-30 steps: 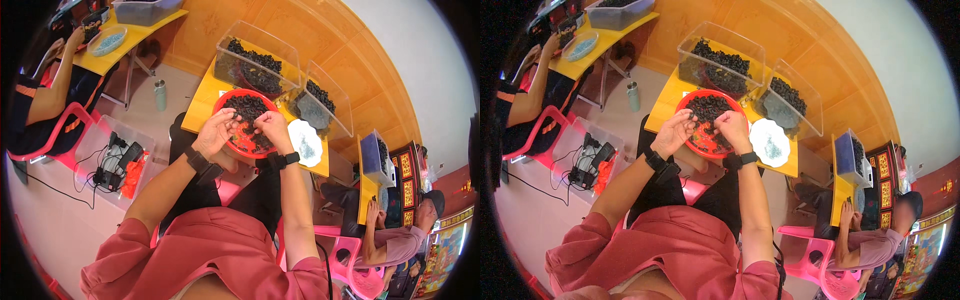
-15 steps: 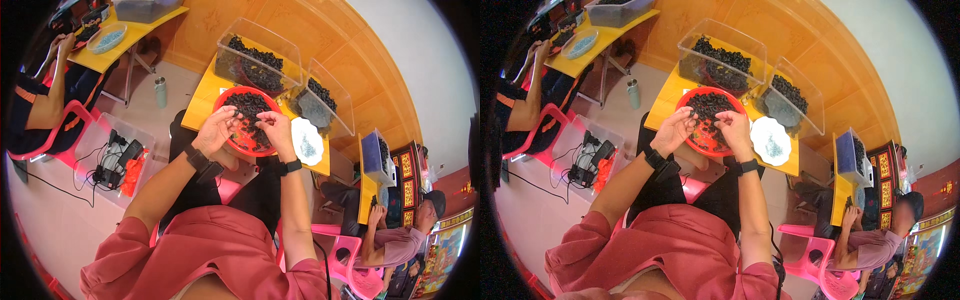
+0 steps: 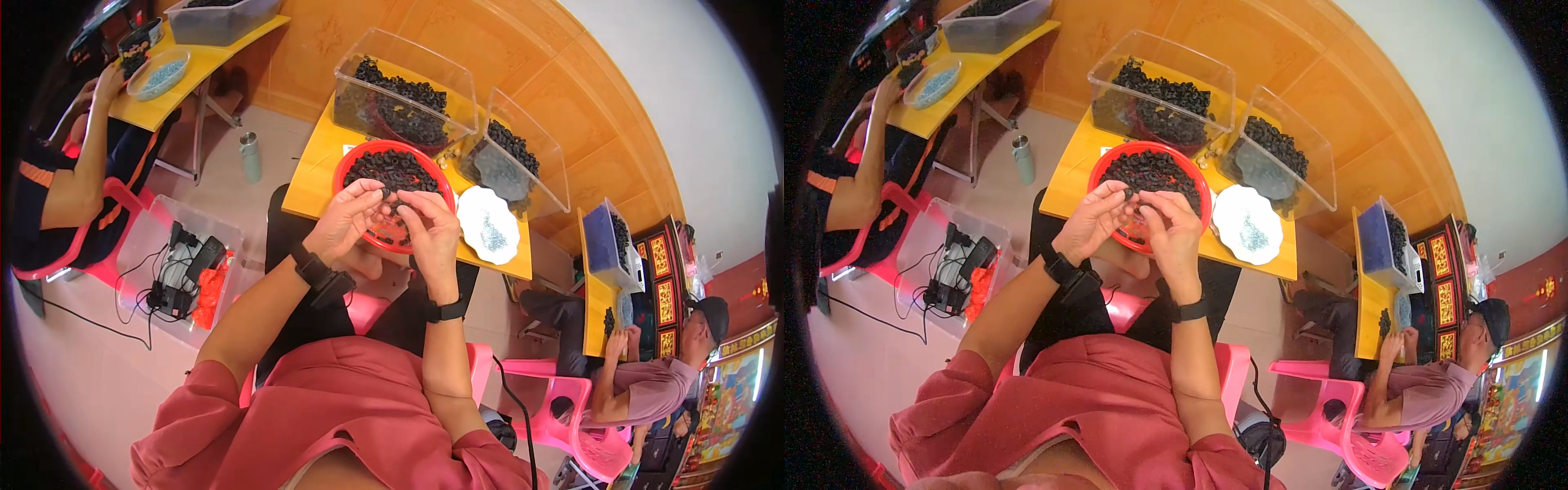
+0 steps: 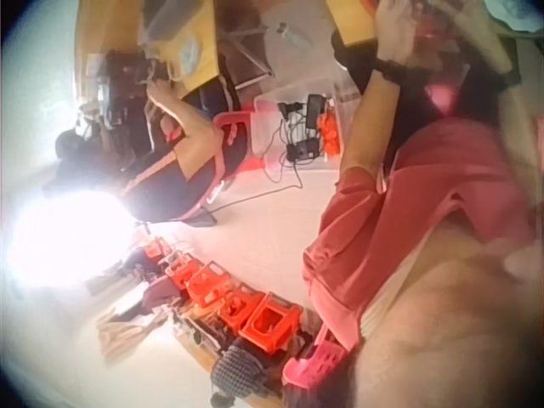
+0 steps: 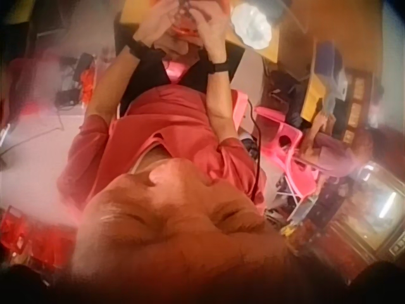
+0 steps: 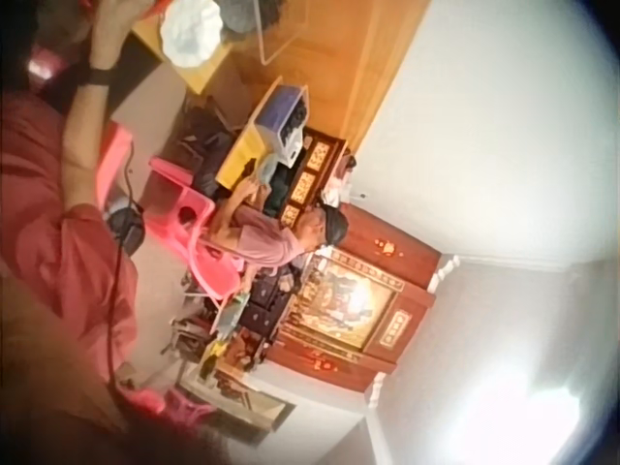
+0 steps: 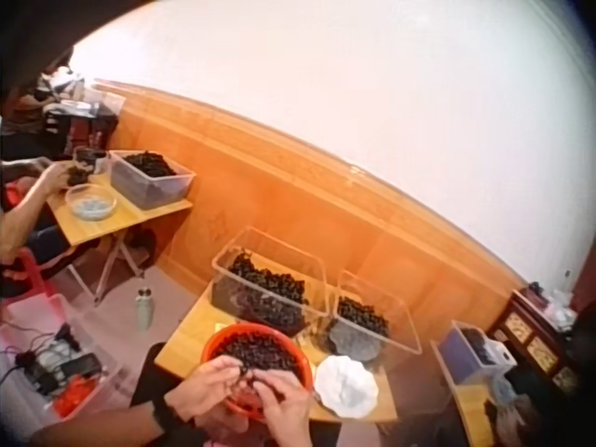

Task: Sorting small black industrial components by hand from a red bowl into clear storage containers.

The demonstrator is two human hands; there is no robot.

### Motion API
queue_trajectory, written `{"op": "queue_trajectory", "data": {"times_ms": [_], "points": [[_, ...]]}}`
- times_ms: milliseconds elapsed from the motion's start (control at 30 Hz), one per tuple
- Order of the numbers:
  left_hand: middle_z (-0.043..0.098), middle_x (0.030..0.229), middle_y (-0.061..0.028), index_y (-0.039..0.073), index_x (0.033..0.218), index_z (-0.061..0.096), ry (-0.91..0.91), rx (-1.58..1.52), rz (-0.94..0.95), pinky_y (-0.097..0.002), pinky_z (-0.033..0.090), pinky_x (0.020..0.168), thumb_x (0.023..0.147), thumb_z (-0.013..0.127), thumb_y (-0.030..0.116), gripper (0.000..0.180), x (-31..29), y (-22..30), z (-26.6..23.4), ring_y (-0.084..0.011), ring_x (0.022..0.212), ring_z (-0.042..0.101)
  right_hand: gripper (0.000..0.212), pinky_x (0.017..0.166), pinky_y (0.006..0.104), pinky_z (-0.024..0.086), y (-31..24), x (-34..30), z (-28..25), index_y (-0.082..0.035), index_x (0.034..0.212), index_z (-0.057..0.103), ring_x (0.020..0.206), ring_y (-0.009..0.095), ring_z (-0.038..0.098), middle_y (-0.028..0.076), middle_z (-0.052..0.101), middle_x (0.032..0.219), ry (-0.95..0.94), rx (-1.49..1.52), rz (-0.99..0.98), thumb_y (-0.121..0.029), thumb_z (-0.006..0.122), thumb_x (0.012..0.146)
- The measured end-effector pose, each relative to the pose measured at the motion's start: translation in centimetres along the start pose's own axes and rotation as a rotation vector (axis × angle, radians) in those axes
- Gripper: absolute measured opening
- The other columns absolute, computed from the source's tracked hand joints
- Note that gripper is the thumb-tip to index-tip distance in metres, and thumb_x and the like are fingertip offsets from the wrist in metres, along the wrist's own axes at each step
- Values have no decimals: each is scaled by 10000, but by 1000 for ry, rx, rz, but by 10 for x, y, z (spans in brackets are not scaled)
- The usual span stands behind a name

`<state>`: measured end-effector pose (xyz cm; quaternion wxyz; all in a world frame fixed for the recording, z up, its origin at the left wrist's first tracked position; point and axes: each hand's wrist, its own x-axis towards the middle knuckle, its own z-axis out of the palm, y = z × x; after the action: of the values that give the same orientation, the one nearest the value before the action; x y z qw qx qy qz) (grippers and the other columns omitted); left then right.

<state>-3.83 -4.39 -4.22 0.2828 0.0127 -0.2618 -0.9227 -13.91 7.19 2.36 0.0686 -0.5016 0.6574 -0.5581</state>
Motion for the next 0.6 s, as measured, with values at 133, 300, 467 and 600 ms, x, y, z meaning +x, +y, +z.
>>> {"op": "queue_trajectory", "data": {"times_ms": [133,300,467,600], "points": [[631,974,-77,53,1036,554,-36,35,8,-269,509,773,913,564,63,124,1,-2,1,-144,862,618,193,729,258,484,0,-3,0,4,970,684,826,169,606,99,617,914,17,3,-50,21,636,784],[628,944,-49,56,1030,566,10,129,-4,-254,504,773,910,570,65,120,-2,-3,3,-127,857,608,258,663,226,468,-7,-6,0,-4,1021,662,726,99,556,55,604,868,38,24,36,43,648,767],[633,936,-47,47,1038,571,1,231,-5,-248,507,765,901,579,52,137,-3,0,5,-125,834,616,363,617,196,455,-4,-8,-2,-21,1099,623,680,58,517,15,583,843,7,94,123,81,642,751],[638,947,-47,43,1042,575,-5,292,1,-245,506,767,899,583,52,144,-2,-1,3,-124,835,619,361,613,194,461,-1,-9,-2,-23,1107,618,690,59,532,19,584,850,21,126,133,82,636,762]]}}
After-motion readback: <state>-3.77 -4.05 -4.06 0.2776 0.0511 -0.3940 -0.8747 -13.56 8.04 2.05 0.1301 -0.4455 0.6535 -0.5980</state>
